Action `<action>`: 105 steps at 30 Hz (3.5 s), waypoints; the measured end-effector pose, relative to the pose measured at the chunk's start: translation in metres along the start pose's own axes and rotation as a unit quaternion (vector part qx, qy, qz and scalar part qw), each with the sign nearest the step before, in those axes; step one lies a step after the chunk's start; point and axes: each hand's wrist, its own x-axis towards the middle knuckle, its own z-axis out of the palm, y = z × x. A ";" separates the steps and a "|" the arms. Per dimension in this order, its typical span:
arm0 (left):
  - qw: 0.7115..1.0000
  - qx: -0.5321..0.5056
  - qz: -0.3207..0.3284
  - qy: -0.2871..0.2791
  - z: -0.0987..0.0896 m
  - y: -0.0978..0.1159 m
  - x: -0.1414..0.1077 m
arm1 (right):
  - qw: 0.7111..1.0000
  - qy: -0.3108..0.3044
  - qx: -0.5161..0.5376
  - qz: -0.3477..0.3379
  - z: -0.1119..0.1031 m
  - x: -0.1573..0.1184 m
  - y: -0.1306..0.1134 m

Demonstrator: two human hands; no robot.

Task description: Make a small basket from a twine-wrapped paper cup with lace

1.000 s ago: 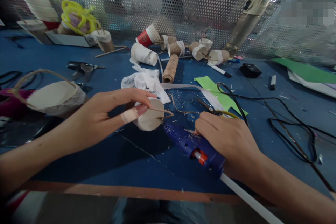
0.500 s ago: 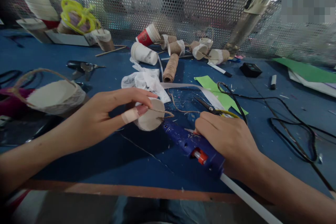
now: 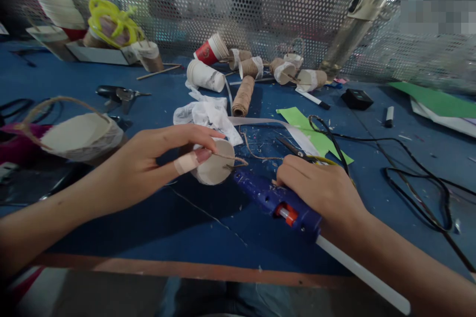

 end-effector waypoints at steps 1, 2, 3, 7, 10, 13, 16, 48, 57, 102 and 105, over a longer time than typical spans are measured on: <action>1.000 -0.002 0.001 0.000 0.000 0.000 0.000 | 1.000 0.001 0.013 -0.003 0.000 0.000 0.001; 1.000 -0.005 0.003 -0.001 0.000 0.000 0.001 | 1.000 0.000 0.024 -0.004 0.001 0.000 0.001; 1.000 -0.006 0.004 -0.001 0.000 0.000 0.001 | 0.999 -0.003 0.032 -0.003 0.001 0.000 0.001; 1.000 -0.010 0.002 -0.003 0.001 0.000 0.003 | 0.999 -0.027 0.046 0.010 0.000 -0.001 0.001; 1.000 -0.011 -0.007 -0.007 0.001 -0.001 0.002 | 0.997 -0.030 0.067 0.005 -0.002 -0.002 0.001; 1.000 -0.007 -0.017 -0.011 0.000 -0.002 0.001 | 0.995 -0.040 0.091 0.010 -0.006 -0.002 0.003; 1.000 -0.004 -0.027 -0.011 -0.003 -0.003 0.000 | 0.993 -0.047 0.107 0.016 -0.009 -0.002 0.005; 0.999 -0.022 -0.022 -0.040 -0.007 -0.004 0.000 | 0.990 -0.050 0.130 0.028 -0.013 -0.004 0.014; 0.999 -0.019 -0.021 -0.039 -0.007 -0.004 0.002 | 0.991 -0.052 0.119 0.042 -0.013 -0.005 0.014; 0.995 -0.049 0.025 -0.078 -0.006 -0.012 0.003 | 0.925 -0.190 0.324 0.059 -0.015 0.046 0.036; 0.996 -0.047 0.033 -0.075 -0.005 -0.014 0.003 | 0.923 -0.185 0.331 0.066 -0.014 0.046 0.036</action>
